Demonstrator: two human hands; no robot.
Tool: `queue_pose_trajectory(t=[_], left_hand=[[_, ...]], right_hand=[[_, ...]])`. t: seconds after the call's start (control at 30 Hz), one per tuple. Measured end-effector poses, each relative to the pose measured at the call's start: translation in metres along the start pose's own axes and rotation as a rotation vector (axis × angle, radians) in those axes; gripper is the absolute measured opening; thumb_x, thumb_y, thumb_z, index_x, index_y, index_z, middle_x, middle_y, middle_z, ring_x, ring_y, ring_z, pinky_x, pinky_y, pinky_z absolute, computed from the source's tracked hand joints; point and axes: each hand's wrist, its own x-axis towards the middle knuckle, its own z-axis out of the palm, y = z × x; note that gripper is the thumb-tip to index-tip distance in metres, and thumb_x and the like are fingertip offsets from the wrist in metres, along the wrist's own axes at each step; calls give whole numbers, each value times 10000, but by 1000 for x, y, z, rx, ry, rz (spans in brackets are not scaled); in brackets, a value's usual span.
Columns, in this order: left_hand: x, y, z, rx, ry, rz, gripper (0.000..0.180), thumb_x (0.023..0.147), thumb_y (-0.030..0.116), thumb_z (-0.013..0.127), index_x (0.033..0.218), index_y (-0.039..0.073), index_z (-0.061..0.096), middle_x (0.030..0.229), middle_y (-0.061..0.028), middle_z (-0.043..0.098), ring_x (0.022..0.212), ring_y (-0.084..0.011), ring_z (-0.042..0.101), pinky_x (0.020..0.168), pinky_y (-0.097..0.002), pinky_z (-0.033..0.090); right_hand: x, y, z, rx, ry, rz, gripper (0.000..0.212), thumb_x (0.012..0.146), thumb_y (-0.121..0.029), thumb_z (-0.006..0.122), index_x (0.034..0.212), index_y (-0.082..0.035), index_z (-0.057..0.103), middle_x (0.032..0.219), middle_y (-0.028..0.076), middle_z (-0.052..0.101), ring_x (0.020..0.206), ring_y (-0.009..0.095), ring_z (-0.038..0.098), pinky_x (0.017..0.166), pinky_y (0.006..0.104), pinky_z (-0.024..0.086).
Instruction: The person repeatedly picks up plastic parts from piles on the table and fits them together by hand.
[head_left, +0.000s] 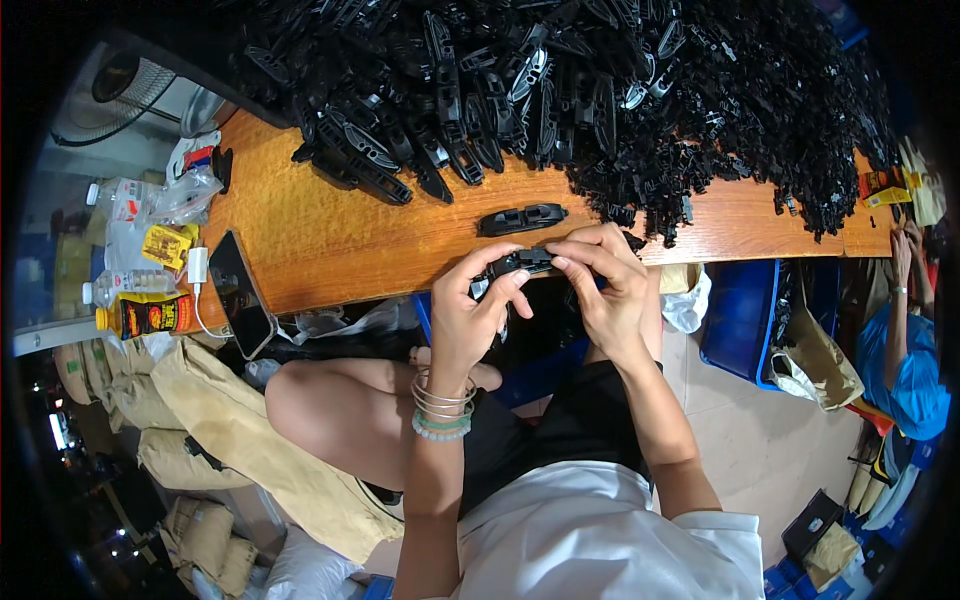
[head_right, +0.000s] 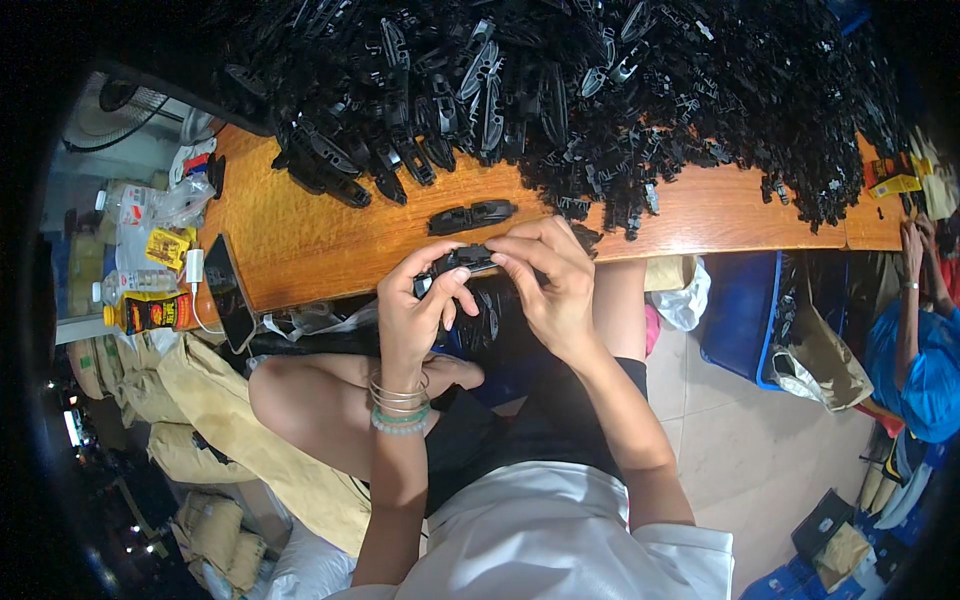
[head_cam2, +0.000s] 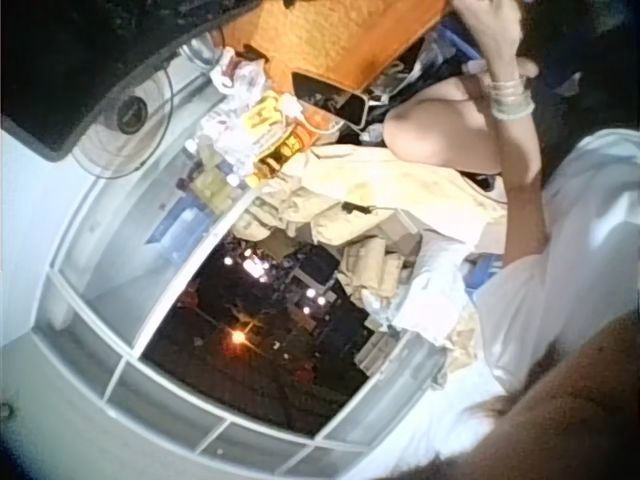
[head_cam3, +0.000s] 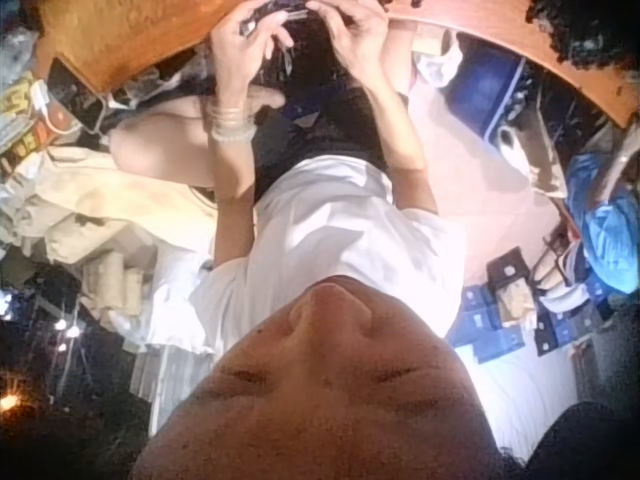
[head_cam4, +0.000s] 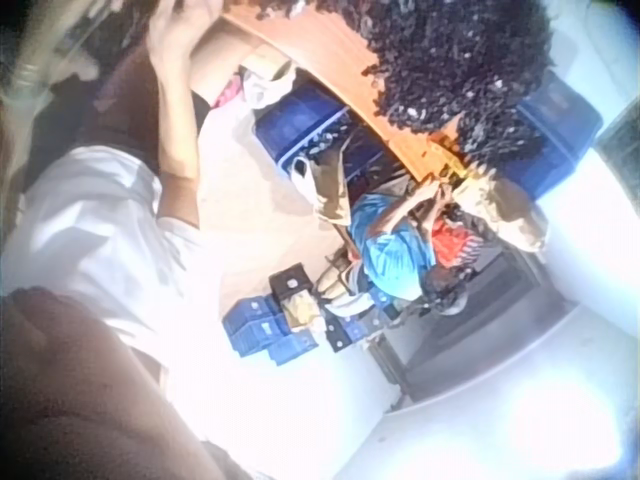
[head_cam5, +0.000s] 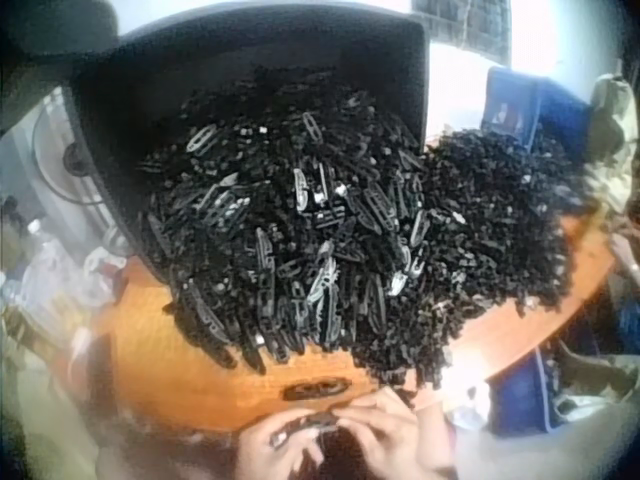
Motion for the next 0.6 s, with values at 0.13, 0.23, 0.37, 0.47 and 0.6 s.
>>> queue_pose_trajectory(t=[0.13,0.23,0.37,0.47,0.6], left_hand=[[2,3,-3,-33,-54,-48,253,831,61,612,1069,-24,588,584,-76,610,420,-34,460,378,-165,330],[1,4,-2,-70,-62,-76,247,823,52,619,1054,-30,586,585,-78,609,421,-37,467,374,-165,333],[-4,11,2,-93,-3,-61,198,781,23,657,967,-13,600,599,-42,595,453,-39,491,397,-172,354],[-5,16,-2,30,25,11,163,753,9,680,897,11,603,609,-2,569,481,-37,498,427,-182,369],[-11,24,-1,41,6,-9,140,755,17,673,880,18,611,627,6,562,503,-36,496,468,-183,380]], right_hand=[[1,-2,-3,8,-31,-29,180,698,55,666,861,-21,673,783,74,594,734,207,541,645,297,430],[0,-1,-3,-49,-11,-78,191,692,63,661,864,-20,667,795,76,591,731,216,537,646,299,431],[0,-3,-7,-161,-73,-272,220,677,60,665,881,-21,668,862,85,606,758,224,549,649,302,439],[-1,-12,-10,-48,-101,-110,218,686,23,689,898,-19,671,915,96,624,805,223,576,675,290,451],[-7,-27,-13,51,-132,162,205,727,-49,718,916,4,660,896,101,639,779,191,606,658,269,463]])
